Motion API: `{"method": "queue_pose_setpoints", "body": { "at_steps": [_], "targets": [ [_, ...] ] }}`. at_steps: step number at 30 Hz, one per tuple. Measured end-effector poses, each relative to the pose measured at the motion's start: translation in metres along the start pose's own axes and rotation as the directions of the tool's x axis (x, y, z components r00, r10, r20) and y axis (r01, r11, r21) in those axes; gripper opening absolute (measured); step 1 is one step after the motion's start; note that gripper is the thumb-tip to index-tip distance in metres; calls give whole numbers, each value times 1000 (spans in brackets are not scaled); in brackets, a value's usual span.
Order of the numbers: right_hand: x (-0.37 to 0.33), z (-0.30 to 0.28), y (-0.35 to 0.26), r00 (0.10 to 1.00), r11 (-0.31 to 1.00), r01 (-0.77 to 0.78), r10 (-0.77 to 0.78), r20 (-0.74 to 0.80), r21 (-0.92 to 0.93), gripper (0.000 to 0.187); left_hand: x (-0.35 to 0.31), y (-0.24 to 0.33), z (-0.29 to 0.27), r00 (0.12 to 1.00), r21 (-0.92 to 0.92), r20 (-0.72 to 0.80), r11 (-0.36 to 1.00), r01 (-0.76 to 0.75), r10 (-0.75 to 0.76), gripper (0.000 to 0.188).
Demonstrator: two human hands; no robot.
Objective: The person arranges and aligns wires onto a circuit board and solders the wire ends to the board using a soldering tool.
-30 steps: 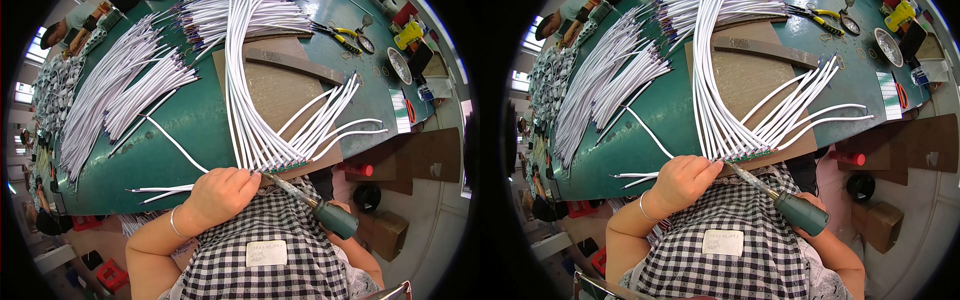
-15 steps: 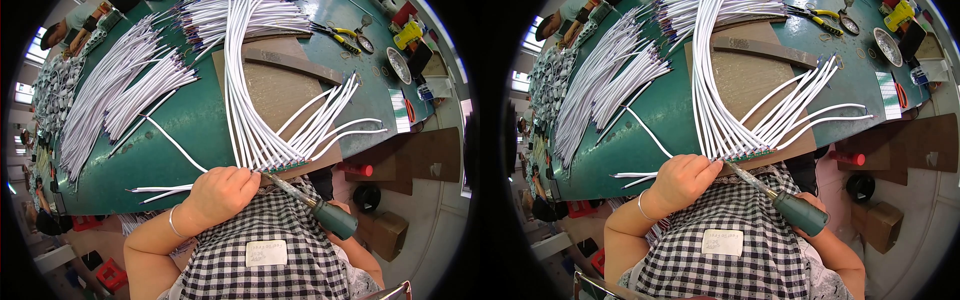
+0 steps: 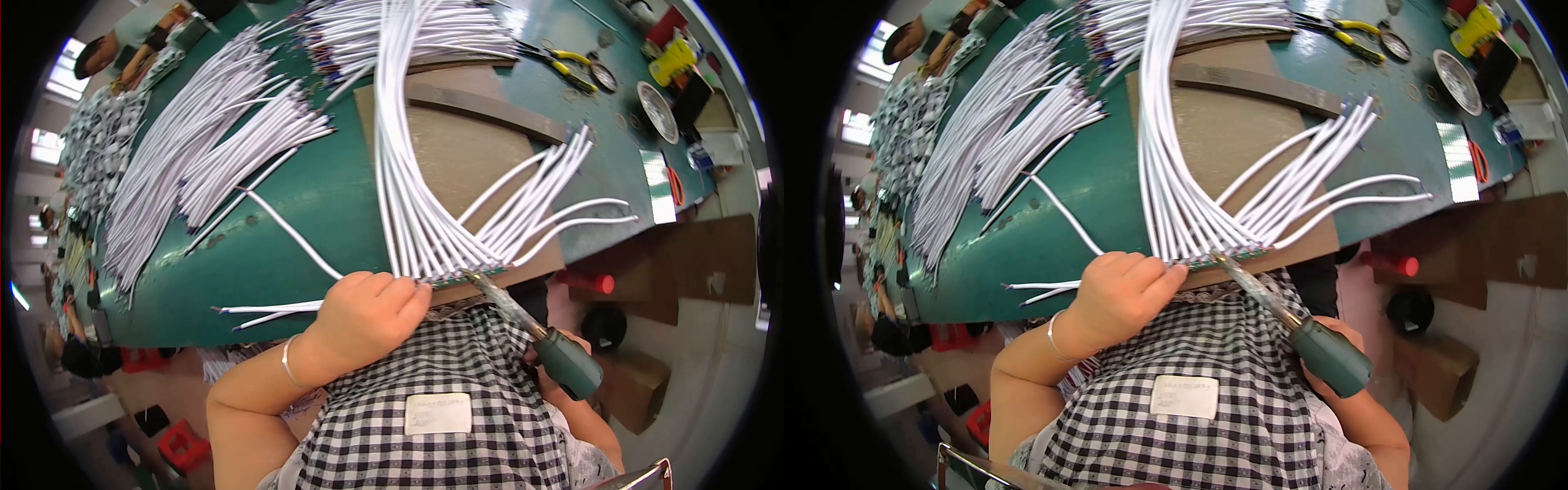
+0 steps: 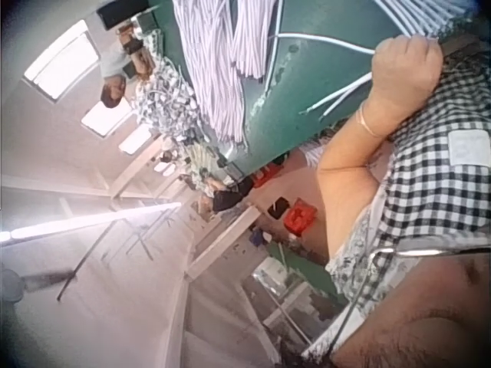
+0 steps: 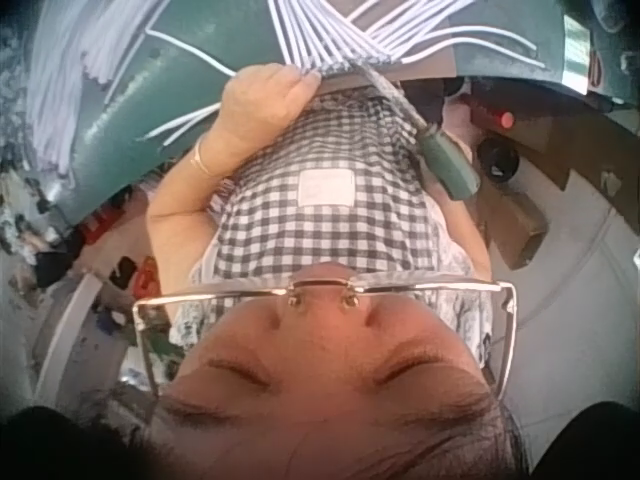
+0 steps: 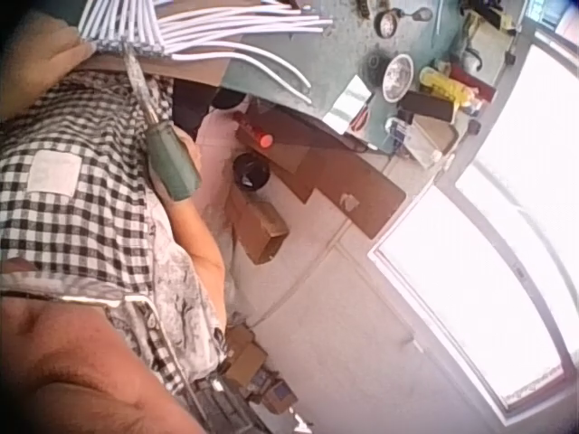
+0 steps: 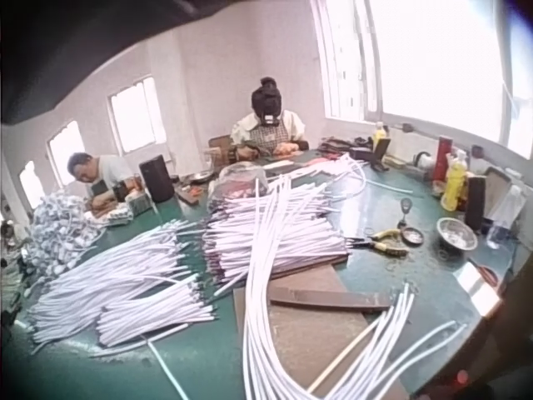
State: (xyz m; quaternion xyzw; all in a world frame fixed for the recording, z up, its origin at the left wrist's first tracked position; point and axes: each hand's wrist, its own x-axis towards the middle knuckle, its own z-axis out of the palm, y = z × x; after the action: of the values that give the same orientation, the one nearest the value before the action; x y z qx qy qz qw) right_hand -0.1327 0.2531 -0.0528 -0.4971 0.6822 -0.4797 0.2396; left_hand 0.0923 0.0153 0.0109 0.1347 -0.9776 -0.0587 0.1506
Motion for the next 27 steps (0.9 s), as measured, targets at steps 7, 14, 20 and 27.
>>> {"method": "queue_pose_setpoints", "body": {
  "at_steps": [7, 14, 20, 27],
  "targets": [
    [-7, -8, 13, 988, 989, -135, 129, 84, 65, 42, -1, -17, 0, 992, -88, -121, 996, 14, -25, 18],
    [-5, -5, 12, 998, 999, -44, 45, 52, -17, 43, -16, -147, 3, 816, 116, -335, 839, 532, -471, 10],
    [-2, 0, -1, 994, 993, -111, 111, 0, 46, 40, -11, -178, 22, 688, -103, -284, 735, 670, -668, 12],
    [18, -5, -17, 997, 995, -79, 79, 12, 66, 27, -20, -185, 25, 698, -188, -283, 751, 633, -658, 10]
  ]
}}
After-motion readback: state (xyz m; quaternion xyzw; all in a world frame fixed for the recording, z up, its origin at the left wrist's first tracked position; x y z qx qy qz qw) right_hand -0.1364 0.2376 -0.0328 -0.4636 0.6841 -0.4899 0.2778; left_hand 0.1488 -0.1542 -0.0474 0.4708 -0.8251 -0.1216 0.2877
